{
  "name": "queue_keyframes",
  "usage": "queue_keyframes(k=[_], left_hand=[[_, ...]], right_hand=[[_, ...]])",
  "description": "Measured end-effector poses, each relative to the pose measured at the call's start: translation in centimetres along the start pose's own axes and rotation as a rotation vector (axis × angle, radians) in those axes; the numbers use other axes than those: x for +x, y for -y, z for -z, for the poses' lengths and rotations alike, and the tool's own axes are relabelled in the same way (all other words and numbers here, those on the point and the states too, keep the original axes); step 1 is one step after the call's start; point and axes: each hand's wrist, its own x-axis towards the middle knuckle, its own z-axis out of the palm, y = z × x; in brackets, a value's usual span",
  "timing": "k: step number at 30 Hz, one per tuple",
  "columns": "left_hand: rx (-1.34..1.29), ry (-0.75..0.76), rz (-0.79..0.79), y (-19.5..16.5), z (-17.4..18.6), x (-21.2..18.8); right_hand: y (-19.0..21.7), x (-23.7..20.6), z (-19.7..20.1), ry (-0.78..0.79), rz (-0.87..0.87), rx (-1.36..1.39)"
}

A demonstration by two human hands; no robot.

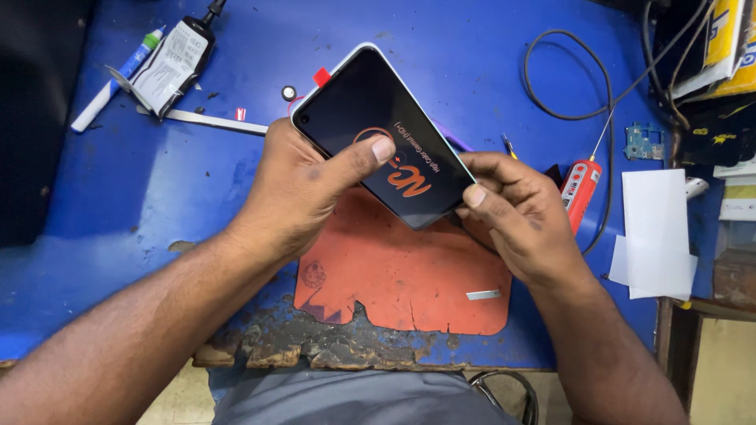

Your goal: The person works on a smartphone at a repair bench. They pry open the phone's back cover, disconnect an internal flex cable, wipe the inside with a tissue, press the cover back on, then use a screwdriver to work on the exposed screen assembly.

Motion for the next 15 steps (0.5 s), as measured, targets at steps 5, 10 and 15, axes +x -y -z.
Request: queue_keyframes(k=[5,10,15], left_hand=[[0.032,0.012,0.006,0.4,-0.5,0.1],[0.077,0.022,0.057,0.5,-0.5,0.1],[0.033,0.059,0.035,0.9,-0.4,0.2]], right_hand=[[-1.0,-0.5,0.6,-0.009,-0.047,-0.062],[-1.3,-0.4,0.4,-0.047,-0.056,-0.148],[-1.1,-0.5,0.2,-0.072,-0.011,-0.165]])
